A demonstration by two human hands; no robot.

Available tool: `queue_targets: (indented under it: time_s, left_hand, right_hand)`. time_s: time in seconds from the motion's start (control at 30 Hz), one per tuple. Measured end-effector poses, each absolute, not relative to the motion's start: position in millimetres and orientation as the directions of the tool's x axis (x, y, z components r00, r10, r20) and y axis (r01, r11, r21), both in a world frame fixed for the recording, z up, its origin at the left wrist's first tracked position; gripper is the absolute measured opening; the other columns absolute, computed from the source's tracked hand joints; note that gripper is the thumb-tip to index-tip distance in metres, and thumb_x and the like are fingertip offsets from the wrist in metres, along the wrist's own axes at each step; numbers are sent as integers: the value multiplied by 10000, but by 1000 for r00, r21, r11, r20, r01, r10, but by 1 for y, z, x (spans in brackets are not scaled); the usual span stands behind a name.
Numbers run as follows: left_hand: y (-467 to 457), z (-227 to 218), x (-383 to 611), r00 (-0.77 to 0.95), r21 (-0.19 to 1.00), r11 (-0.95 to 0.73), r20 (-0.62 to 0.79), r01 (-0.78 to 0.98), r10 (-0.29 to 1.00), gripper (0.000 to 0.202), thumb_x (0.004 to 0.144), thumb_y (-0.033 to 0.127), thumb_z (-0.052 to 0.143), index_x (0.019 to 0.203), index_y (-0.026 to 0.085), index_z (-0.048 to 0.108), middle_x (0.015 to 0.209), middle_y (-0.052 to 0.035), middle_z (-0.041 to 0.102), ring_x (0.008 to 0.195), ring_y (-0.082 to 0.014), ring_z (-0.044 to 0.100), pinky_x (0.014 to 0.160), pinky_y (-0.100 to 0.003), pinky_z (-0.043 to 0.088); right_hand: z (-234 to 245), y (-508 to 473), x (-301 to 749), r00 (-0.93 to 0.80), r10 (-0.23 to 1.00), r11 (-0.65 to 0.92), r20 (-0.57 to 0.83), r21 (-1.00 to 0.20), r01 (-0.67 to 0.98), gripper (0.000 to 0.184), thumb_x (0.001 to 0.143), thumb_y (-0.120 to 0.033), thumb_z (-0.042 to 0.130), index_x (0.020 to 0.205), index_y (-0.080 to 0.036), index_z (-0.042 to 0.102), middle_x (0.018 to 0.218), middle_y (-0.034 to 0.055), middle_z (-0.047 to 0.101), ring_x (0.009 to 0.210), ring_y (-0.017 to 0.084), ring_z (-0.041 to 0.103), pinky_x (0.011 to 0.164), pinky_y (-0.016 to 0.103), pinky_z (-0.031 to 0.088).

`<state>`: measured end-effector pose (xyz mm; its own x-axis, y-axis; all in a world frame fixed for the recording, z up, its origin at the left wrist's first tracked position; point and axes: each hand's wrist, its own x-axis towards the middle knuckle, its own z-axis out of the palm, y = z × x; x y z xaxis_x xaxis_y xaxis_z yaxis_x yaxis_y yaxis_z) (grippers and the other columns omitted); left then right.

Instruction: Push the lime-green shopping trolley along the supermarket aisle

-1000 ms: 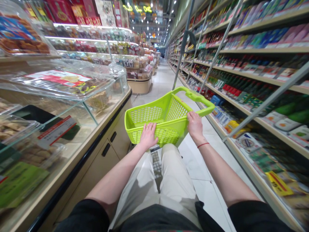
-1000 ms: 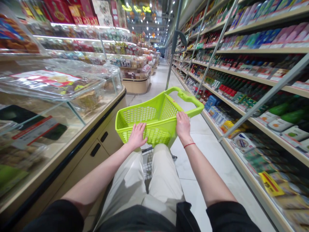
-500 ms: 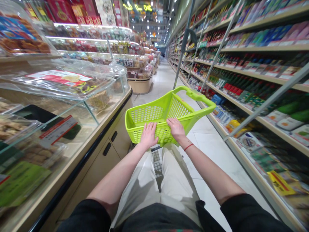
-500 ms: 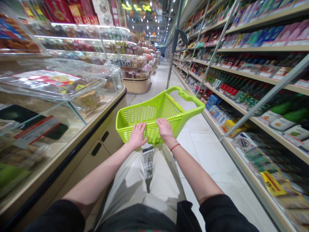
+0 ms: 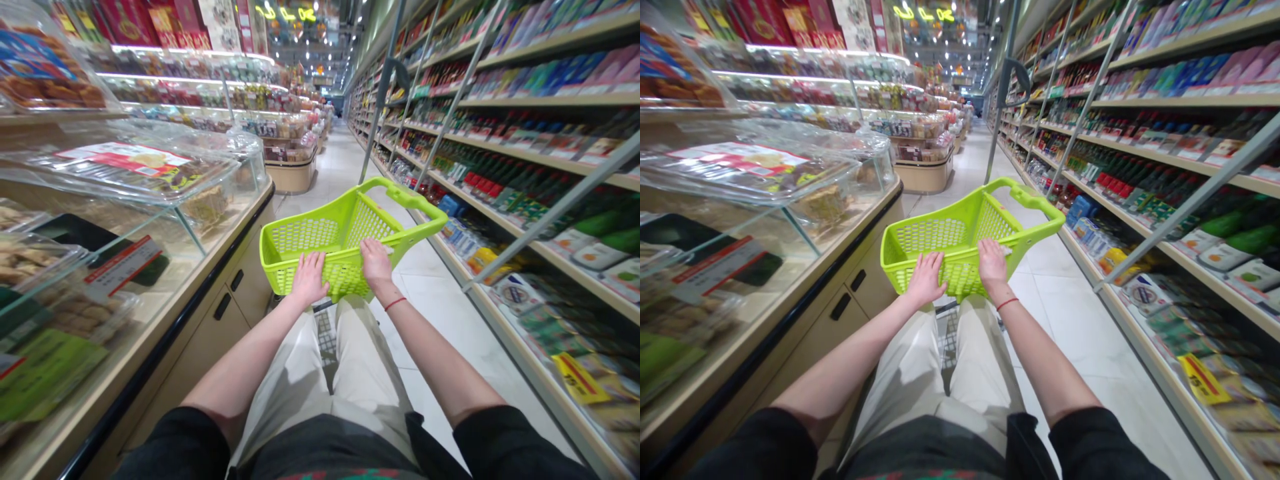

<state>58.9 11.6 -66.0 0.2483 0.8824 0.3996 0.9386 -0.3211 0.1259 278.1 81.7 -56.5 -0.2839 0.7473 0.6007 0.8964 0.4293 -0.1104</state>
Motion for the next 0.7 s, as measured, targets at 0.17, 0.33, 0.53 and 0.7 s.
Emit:
queue_targets:
  time_s: [0.17, 0.33, 0.53, 0.7]
  left_hand:
    - [12, -67, 59, 248, 126, -320, 397, 939, 884, 826, 783, 352, 623, 1504, 76, 329, 1536, -202, 436, 1466, -335, 354, 1262, -518, 159]
    - [12, -67, 57, 256, 113, -324, 399, 939, 880, 822, 791, 348, 621, 1509, 70, 333, 1538, -186, 438, 1472, -319, 348, 1271, -494, 148]
    - [10, -64, 56, 259, 114, -322, 377, 940, 889, 838, 788, 344, 625, 1518, 62, 325, 1548, -187, 428, 1475, -321, 344, 1276, -492, 150]
    - [9, -62, 58, 253, 120, -315, 366, 942, 896, 838, 789, 350, 621, 1517, 56, 329, 1556, -190, 419, 1480, -326, 335, 1277, -495, 144]
  right_hand:
    - [-71, 66, 214, -378, 758, 509, 532, -120, 852, 494, 894, -30, 437, 1361, -75, 590, 1434, 183, 585, 1390, 258, 494, 1219, 469, 321]
    - [-65, 66, 217, -448, 714, 580, 539, -96, 809, 469, 901, -30, 437, 1319, -105, 636, 1390, 151, 630, 1332, 242, 549, 1211, 448, 337]
    - [-45, 82, 290, -370, 720, 515, 588, -94, 852, 445, 895, -16, 436, 1246, -133, 683, 1308, 136, 682, 1275, 234, 584, 1216, 468, 333]
    - [-32, 93, 344, -236, 686, 407, 689, -95, 908, 485, 885, 9, 385, 1270, -95, 662, 1339, 156, 657, 1385, 242, 481, 1236, 469, 289]
